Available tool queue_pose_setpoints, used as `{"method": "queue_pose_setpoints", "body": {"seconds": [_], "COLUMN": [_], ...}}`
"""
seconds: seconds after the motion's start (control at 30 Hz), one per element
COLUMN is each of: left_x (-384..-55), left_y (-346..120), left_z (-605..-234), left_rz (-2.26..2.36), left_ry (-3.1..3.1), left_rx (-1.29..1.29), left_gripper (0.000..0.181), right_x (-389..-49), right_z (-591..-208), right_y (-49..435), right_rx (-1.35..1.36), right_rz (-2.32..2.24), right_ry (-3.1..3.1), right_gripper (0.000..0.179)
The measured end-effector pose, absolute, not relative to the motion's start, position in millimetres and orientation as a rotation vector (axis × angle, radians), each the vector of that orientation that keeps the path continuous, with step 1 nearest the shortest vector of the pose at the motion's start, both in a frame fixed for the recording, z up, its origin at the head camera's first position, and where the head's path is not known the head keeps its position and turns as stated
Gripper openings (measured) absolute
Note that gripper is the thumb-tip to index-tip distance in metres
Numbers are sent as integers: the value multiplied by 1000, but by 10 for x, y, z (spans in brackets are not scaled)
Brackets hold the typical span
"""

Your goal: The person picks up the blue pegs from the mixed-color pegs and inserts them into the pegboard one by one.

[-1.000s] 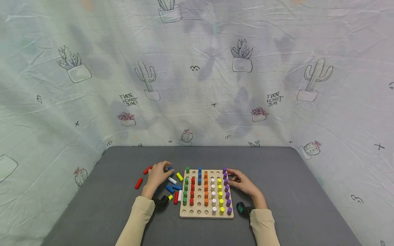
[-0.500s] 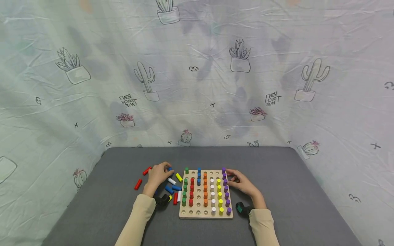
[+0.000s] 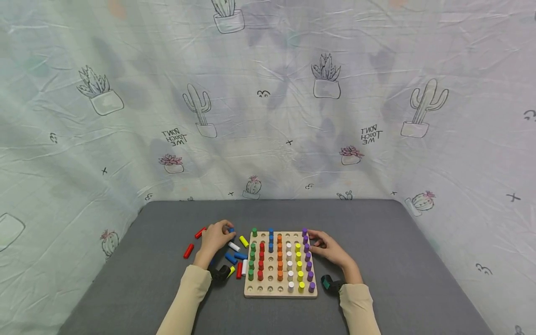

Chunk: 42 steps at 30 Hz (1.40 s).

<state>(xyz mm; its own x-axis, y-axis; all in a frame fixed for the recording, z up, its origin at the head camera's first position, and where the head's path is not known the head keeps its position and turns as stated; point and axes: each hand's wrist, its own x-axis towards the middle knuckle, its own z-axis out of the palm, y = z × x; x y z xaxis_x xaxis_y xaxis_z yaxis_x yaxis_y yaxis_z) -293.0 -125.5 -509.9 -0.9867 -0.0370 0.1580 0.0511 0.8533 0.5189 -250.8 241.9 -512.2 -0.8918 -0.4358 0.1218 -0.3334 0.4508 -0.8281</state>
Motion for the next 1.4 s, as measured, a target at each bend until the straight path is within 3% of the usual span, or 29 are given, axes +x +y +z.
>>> {"method": "queue_pose_setpoints", "body": {"seconds": [0.3,1.4], "left_x": [-2919,-2829], "left_y": [-1269,-1189], "left_z": [-5117,-4976], "left_rz": [-856,-1086], "left_ry": [-2816,-2725], "left_rx": [-41,-124], "left_gripper": [20,21], "right_x": [-2643,-2665], "right_z": [-5378,-5380], "right_y": [2534,2539], "right_rx": [-669,-689], "right_rz": [-1451,-1467], "right_ry": [2577,2537], "right_gripper": [51,51]}}
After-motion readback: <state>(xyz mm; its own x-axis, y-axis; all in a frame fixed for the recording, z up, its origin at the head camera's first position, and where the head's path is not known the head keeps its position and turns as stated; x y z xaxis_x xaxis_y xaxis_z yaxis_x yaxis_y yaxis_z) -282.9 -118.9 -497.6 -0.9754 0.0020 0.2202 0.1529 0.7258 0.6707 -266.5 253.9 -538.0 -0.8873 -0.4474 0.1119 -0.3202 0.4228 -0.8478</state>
